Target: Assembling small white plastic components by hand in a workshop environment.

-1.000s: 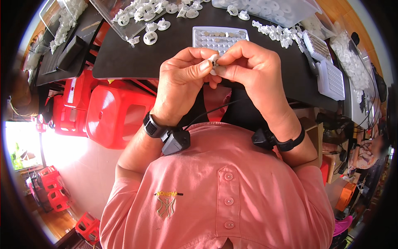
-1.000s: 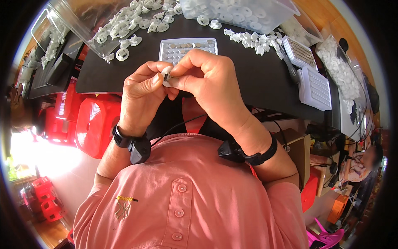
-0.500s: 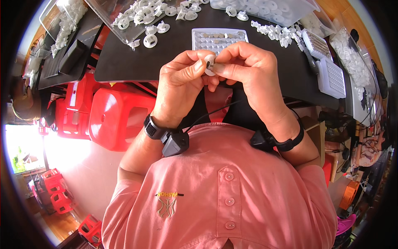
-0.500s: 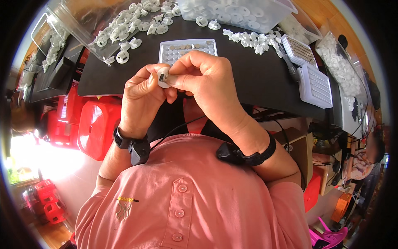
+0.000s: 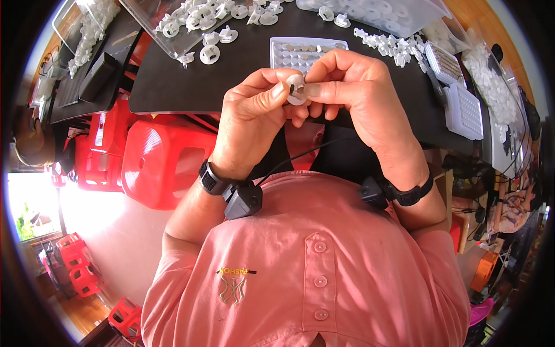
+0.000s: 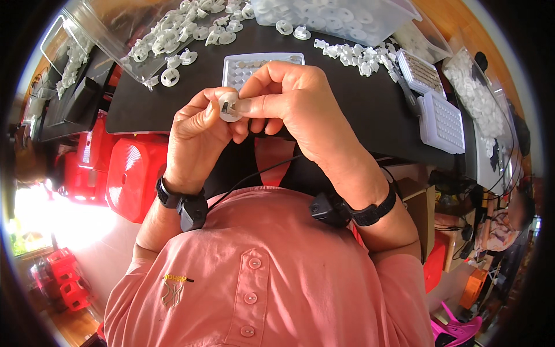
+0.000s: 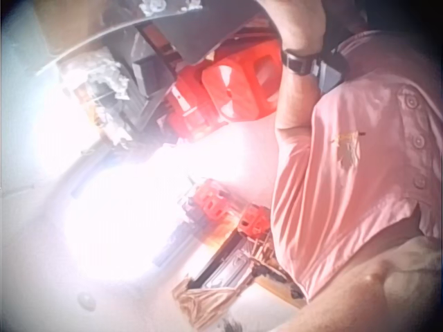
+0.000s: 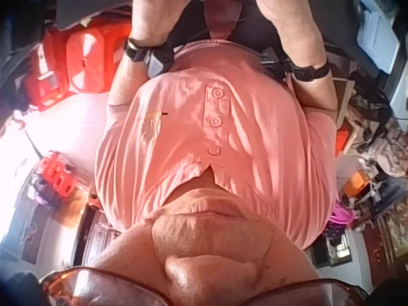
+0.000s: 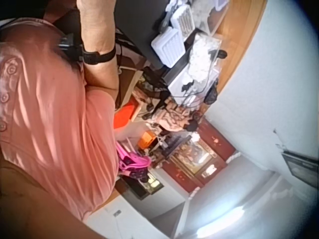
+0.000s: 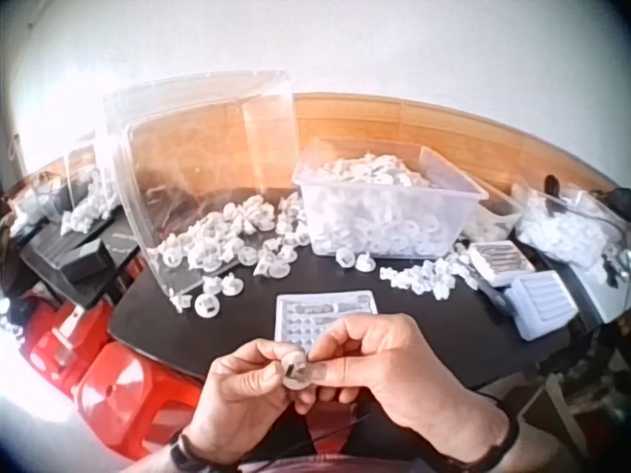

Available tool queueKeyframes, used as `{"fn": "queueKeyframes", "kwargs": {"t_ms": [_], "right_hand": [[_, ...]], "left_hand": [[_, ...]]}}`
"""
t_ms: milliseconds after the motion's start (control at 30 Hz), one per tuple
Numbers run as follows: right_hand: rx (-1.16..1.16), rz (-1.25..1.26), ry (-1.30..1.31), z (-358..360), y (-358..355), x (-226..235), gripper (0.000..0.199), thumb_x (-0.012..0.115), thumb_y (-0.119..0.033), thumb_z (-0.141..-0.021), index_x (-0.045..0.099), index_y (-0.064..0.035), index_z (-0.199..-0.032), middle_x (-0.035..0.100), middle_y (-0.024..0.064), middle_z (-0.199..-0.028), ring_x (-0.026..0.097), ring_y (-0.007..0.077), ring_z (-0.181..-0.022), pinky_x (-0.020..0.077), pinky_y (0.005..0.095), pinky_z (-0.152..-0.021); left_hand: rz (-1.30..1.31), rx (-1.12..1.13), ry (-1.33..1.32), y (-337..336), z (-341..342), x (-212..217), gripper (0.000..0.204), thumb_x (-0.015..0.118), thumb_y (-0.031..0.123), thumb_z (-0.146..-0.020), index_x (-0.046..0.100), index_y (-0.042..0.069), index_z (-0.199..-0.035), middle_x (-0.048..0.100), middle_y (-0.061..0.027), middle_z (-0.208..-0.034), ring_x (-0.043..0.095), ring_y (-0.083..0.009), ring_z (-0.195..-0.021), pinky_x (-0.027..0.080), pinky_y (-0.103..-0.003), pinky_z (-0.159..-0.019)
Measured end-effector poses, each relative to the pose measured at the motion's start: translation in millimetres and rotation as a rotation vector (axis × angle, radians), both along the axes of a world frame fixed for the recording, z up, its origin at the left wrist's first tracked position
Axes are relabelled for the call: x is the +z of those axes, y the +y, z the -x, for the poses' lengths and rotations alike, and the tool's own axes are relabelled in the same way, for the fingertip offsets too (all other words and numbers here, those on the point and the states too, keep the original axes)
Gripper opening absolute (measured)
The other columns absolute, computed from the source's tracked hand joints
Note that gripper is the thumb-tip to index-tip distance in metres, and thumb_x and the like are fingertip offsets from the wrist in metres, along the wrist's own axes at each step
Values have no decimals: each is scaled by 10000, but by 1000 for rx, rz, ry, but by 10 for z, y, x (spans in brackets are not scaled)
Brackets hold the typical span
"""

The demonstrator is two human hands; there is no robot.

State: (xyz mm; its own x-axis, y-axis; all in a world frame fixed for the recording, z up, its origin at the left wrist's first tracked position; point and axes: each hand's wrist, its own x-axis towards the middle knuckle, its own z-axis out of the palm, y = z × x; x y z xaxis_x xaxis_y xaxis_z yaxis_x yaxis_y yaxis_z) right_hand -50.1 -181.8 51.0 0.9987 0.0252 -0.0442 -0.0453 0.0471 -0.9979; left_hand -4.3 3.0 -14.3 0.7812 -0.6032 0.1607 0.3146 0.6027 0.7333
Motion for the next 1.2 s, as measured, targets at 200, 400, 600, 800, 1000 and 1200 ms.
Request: {"fn": "queueKeyframes", "kwargs": {"t_ms": [200,400,600,800,1000,1200], "right_hand": [[-17,16,-40,-20,77,-56,74,739,-31,-837,668,-11,-836,676,41,-714,621,82,-616,448,214,-552],[-152,63,-352,94,240,-193,63,642,117,-873,644,58,-894,691,68,-767,681,119,-674,567,257,-635],[-98,130,-462,105,186,-268,90,651,118,-867,650,37,-908,686,63,-801,700,126,-680,564,245,-633],[-118,325,-614,97,149,-328,111,685,93,-842,652,8,-904,633,55,-802,694,153,-670,545,258,-618],[-168,315,-557,108,139,-319,97,678,83,-852,651,5,-902,648,59,-798,655,136,-670,514,275,-623],[51,332,-354,286,133,-57,52,684,-4,-881,639,0,-856,650,57,-705,607,92,-666,479,279,-601]], "left_hand": [[37,12,36,4,3,25,254,652,164,-978,646,-49,-1117,686,-142,-993,666,-246,-823,519,-349,-702],[40,5,116,5,-11,8,315,634,236,-995,630,-27,-1169,674,-125,-1003,663,-235,-806,504,-368,-707],[19,17,79,7,-2,0,310,618,224,-1003,628,-27,-1185,670,-120,-1018,663,-228,-817,504,-362,-715],[84,-9,105,-3,-11,-20,242,624,144,-996,633,-42,-1151,674,-117,-1086,648,-225,-874,526,-363,-726],[61,-39,94,2,-20,-6,244,625,144,-994,633,-43,-1152,680,-118,-1076,656,-229,-885,529,-366,-724],[129,90,139,-79,34,41,234,625,128,-992,631,-25,-1168,680,-128,-1079,659,-233,-928,536,-365,-800]]}}
